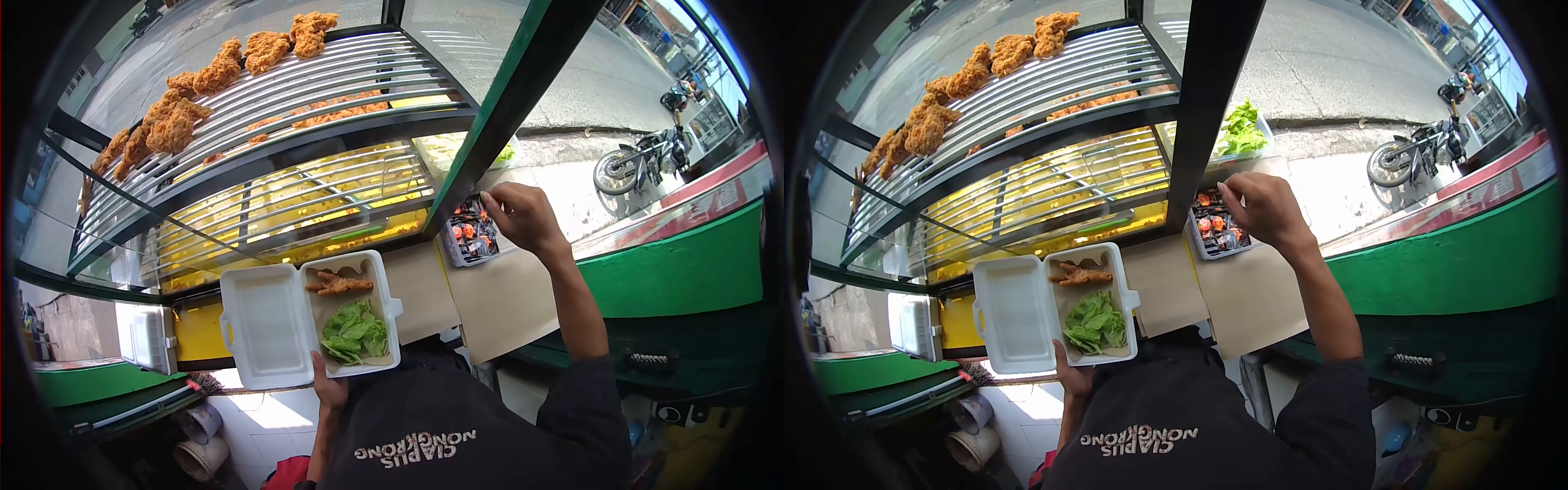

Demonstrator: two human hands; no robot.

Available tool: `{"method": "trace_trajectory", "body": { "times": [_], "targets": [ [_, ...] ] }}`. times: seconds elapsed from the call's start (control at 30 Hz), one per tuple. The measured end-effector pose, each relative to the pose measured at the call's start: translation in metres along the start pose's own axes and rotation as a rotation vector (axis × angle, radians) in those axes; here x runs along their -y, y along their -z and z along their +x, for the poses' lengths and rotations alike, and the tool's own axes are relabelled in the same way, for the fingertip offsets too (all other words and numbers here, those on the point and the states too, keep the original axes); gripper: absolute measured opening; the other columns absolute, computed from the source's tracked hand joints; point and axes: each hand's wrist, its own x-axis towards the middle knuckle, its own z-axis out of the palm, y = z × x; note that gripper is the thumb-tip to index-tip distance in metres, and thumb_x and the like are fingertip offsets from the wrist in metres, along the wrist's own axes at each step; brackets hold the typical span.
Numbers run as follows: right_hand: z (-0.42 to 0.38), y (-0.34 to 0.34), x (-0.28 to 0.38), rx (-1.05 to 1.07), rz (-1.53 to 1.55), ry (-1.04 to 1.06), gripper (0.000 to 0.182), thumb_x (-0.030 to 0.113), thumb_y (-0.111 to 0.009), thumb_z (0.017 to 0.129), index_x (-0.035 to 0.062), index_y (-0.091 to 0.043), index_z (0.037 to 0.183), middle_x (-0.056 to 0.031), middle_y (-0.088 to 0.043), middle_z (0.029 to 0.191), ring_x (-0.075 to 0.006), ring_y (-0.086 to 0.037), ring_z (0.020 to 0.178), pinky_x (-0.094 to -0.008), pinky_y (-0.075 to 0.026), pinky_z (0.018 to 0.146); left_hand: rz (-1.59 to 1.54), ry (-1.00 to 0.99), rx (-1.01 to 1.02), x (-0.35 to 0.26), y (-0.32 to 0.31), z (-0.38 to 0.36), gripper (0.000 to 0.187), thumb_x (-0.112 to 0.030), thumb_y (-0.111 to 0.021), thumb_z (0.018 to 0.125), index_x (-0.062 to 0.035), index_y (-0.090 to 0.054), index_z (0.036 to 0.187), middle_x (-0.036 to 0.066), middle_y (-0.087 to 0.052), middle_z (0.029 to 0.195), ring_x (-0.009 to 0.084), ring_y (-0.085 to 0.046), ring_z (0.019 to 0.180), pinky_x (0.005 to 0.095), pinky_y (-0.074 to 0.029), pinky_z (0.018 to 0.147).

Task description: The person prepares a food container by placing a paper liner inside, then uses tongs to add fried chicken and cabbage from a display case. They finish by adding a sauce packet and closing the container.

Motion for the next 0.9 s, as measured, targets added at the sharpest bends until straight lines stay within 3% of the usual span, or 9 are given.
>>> {"method": "trace_trajectory", "body": {
  "times": [0.07, 0.1, 0.17, 0.5, 0.57, 0.63, 0.77, 0.83, 0.9],
  "targets": [
    [-0.004, -0.032, -0.025, 0.317, -0.023, -0.143, 0.016, 0.015, -0.061, 0.087, 0.0017, -0.068, 0.091, -0.0139, -0.068, 0.084, -0.0341, -0.065, 0.084, -0.0429, -0.051, 0.077, 0.018, 0.023, -0.001, 0.002, 0.000, 0.000, 0.065, -0.051, -0.034, 0.102, 0.0006, -0.037, 0.141, 0.015, -0.048, 0.139, 0.0278, -0.048, 0.126, 0.0415, -0.036, 0.109],
    [-0.011, -0.055, -0.041, 0.304, -0.029, -0.103, 0.023, 0.013, -0.061, 0.086, 0.0031, -0.068, 0.105, -0.0150, -0.068, 0.095, -0.0334, -0.064, 0.094, -0.0417, -0.051, 0.085, 0.026, 0.026, 0.000, 0.002, 0.001, 0.000, 0.065, -0.051, -0.034, 0.102, 0.0006, -0.037, 0.141, 0.015, -0.048, 0.139, 0.0278, -0.048, 0.126, 0.0415, -0.036, 0.109],
    [-0.016, -0.086, -0.060, 0.250, -0.031, -0.030, 0.028, 0.012, -0.063, 0.084, 0.0007, -0.066, 0.109, -0.0171, -0.067, 0.099, -0.0356, -0.062, 0.098, -0.0419, -0.048, 0.091, 0.048, 0.015, -0.044, 0.002, 0.001, 0.001, 0.065, -0.051, -0.035, 0.101, 0.0002, -0.038, 0.141, 0.015, -0.048, 0.139, 0.0278, -0.048, 0.126, 0.0417, -0.037, 0.108],
    [-0.014, -0.083, -0.051, 0.361, -0.148, -0.184, 0.020, 0.012, -0.058, 0.086, 0.0027, -0.068, 0.101, -0.0160, -0.069, 0.094, -0.0350, -0.065, 0.088, -0.0435, -0.052, 0.081, 0.049, -0.040, -0.081, 0.010, 0.016, -0.003, 0.064, -0.049, -0.036, 0.102, -0.0002, -0.036, 0.142, 0.014, -0.047, 0.140, 0.0282, -0.047, 0.127, 0.0420, -0.036, 0.109],
    [-0.020, -0.066, -0.036, 0.143, -0.117, -0.255, 0.018, 0.012, -0.059, 0.088, 0.0049, -0.069, 0.100, -0.0163, -0.069, 0.093, -0.0360, -0.065, 0.085, -0.0424, -0.053, 0.078, 0.010, 0.001, 0.037, 0.003, 0.009, -0.007, 0.052, -0.040, -0.029, 0.106, -0.0017, -0.041, 0.139, 0.008, -0.050, 0.134, 0.0177, -0.051, 0.121, 0.0328, -0.040, 0.104],
    [-0.029, -0.041, -0.012, 0.047, -0.066, -0.323, 0.016, 0.010, -0.060, 0.090, 0.0011, -0.068, 0.101, -0.0143, -0.071, 0.092, -0.0282, -0.069, 0.083, -0.0357, -0.054, 0.075, -0.027, -0.004, 0.018, -0.005, 0.002, -0.010, 0.052, -0.039, -0.028, 0.106, -0.0002, -0.042, 0.138, 0.008, -0.049, 0.135, 0.0173, -0.050, 0.122, 0.0317, -0.039, 0.105],
    [-0.055, -0.004, 0.043, 0.028, 0.695, -0.593, 0.017, 0.007, -0.065, 0.091, -0.0048, -0.067, 0.104, -0.0076, -0.070, 0.078, -0.0085, -0.064, 0.070, -0.0232, -0.050, 0.063, -0.065, -0.010, -0.015, 0.000, 0.023, -0.004, 0.055, -0.040, -0.034, 0.105, 0.0012, -0.038, 0.141, 0.013, -0.046, 0.138, 0.0234, -0.047, 0.126, 0.0360, -0.037, 0.108],
    [-0.058, 0.002, 0.081, 0.069, 0.845, -0.624, 0.017, 0.005, -0.067, 0.089, -0.0056, -0.067, 0.102, -0.0067, -0.070, 0.081, -0.0082, -0.064, 0.071, -0.0237, -0.051, 0.064, -0.106, 0.006, -0.028, 0.011, 0.042, -0.008, 0.060, -0.043, -0.039, 0.103, 0.0015, -0.034, 0.143, 0.015, -0.045, 0.139, 0.0265, -0.046, 0.128, 0.0393, -0.036, 0.109],
    [-0.052, -0.012, 0.109, 0.124, 0.648, -0.320, 0.014, 0.000, -0.070, 0.084, -0.0012, -0.070, 0.098, -0.0070, -0.069, 0.079, -0.0113, -0.065, 0.068, -0.0249, -0.050, 0.061, 1.251, -0.415, -0.032, 0.018, 0.048, -0.017, 0.055, -0.034, -0.027, 0.107, 0.0077, -0.034, 0.143, 0.016, -0.041, 0.143, 0.0242, -0.041, 0.131, 0.0335, -0.028, 0.113]
  ]
}}
